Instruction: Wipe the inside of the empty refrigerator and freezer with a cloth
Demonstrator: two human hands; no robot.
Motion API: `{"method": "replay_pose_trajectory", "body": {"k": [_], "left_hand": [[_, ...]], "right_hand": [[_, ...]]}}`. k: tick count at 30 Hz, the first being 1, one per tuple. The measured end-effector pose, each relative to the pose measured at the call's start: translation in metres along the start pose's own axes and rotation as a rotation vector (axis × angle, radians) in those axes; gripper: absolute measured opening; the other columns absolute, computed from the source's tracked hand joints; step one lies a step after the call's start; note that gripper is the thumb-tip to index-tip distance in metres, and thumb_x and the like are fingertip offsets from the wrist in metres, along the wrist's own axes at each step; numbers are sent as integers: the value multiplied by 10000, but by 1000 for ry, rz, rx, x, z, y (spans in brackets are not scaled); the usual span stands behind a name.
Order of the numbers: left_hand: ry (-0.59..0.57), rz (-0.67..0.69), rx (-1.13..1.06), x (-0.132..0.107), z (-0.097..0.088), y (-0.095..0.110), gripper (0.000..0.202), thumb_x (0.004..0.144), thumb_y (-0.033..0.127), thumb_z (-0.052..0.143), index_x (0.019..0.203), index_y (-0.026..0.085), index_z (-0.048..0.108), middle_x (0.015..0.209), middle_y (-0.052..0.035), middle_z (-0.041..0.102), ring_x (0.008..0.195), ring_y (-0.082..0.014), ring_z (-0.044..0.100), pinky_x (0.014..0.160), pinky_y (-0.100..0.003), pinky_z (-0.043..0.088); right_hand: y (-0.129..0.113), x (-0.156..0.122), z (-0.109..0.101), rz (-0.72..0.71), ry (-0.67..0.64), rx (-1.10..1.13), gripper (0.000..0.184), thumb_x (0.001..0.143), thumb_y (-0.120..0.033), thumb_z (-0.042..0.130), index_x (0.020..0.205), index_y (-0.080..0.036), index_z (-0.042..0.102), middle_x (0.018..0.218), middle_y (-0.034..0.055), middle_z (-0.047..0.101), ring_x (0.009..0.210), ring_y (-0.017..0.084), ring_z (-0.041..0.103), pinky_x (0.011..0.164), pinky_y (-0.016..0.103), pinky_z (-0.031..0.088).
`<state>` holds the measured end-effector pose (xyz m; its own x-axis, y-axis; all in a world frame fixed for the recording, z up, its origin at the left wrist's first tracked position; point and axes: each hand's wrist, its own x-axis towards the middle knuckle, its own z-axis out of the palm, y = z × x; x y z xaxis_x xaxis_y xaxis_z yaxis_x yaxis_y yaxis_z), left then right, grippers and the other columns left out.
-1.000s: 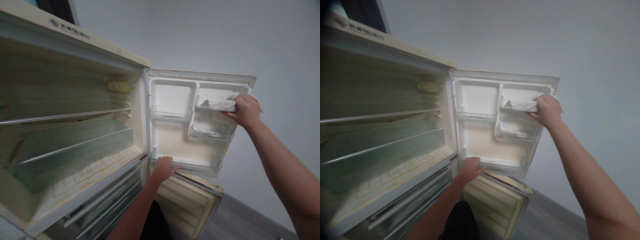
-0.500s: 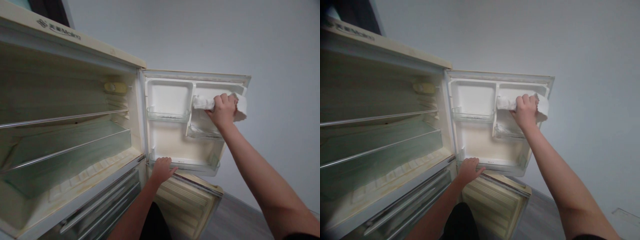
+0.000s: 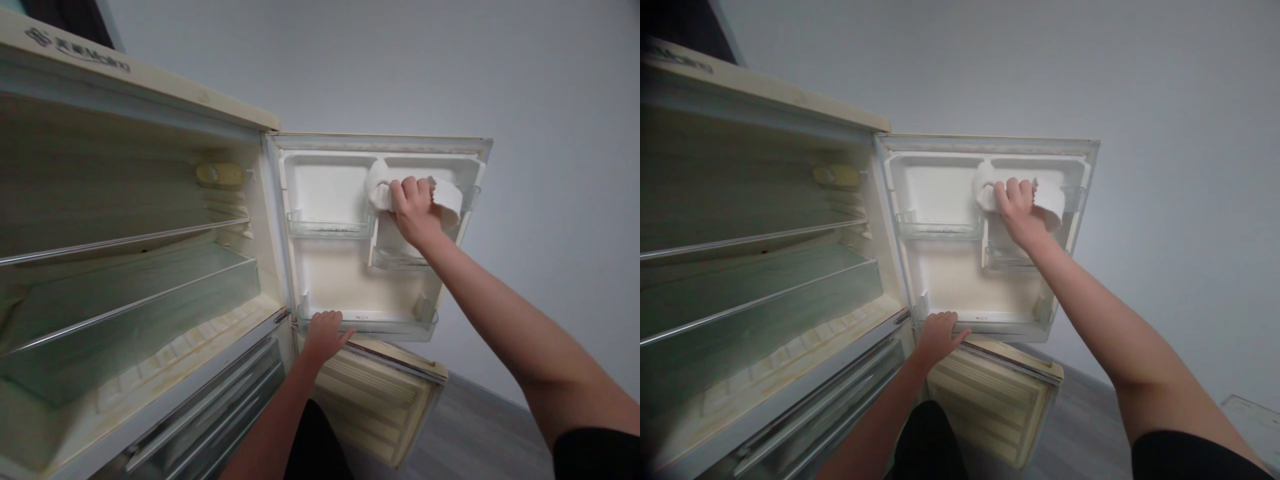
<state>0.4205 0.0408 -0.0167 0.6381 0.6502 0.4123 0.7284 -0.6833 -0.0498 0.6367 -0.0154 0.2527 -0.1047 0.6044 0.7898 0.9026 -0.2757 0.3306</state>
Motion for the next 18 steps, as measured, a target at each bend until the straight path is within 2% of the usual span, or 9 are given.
{"method": "replay_pose_trajectory", "body": {"k": [3, 5, 9, 12, 15, 18], "left_hand": [[-3, 2, 6, 0, 0, 0, 441, 992, 580, 427, 998, 180, 612, 942, -112, 698, 950, -289, 646, 821, -407, 412], [-2, 4, 6, 0, 0, 0, 440, 989, 578, 440, 1004, 175, 616, 939, -113, 699, 948, -291, 647, 815, -407, 410], [20, 3, 1, 1, 3, 1, 433, 978, 575, 479, 1010, 168, 624, 936, -117, 699, 946, -297, 650, 813, -409, 405], [42, 2, -7, 2, 5, 1, 413, 978, 560, 493, 1006, 170, 627, 921, -110, 699, 935, -293, 651, 810, -405, 401], [59, 5, -14, 2, 4, 2, 390, 968, 544, 527, 997, 169, 627, 910, -105, 699, 925, -293, 652, 803, -406, 402], [70, 10, -22, 1, 4, 2, 386, 955, 537, 557, 992, 160, 629, 929, -112, 701, 932, -302, 650, 802, -417, 404]], "right_hand": [[18, -5, 4, -21, -27, 13, 489, 983, -281, 354, 1466, -219, 402, 1275, 155, 531, 1168, 350, 452, 953, 475, 403], [37, -10, 11, -19, -8, 13, 508, 972, -282, 393, 1477, -229, 400, 1278, 154, 546, 1179, 352, 462, 951, 470, 405], [95, -23, 30, -39, 106, -58, 497, 937, -262, 461, 1411, -115, 490, 1190, 217, 602, 1108, 366, 525, 922, 480, 420], [131, -30, 37, -151, 155, -6, 532, 915, -312, 512, 1387, -68, 517, 1222, 237, 620, 1112, 360, 555, 933, 462, 433], [137, -29, 30, -176, 129, 105, 483, 920, -335, 486, 1330, -97, 582, 1211, 199, 661, 1113, 321, 591, 971, 421, 432], [120, -15, 19, 89, 7, 170, 375, 950, -329, 421, 1057, -97, 695, 1033, 219, 713, 1027, 321, 638, 905, 391, 449]]}}
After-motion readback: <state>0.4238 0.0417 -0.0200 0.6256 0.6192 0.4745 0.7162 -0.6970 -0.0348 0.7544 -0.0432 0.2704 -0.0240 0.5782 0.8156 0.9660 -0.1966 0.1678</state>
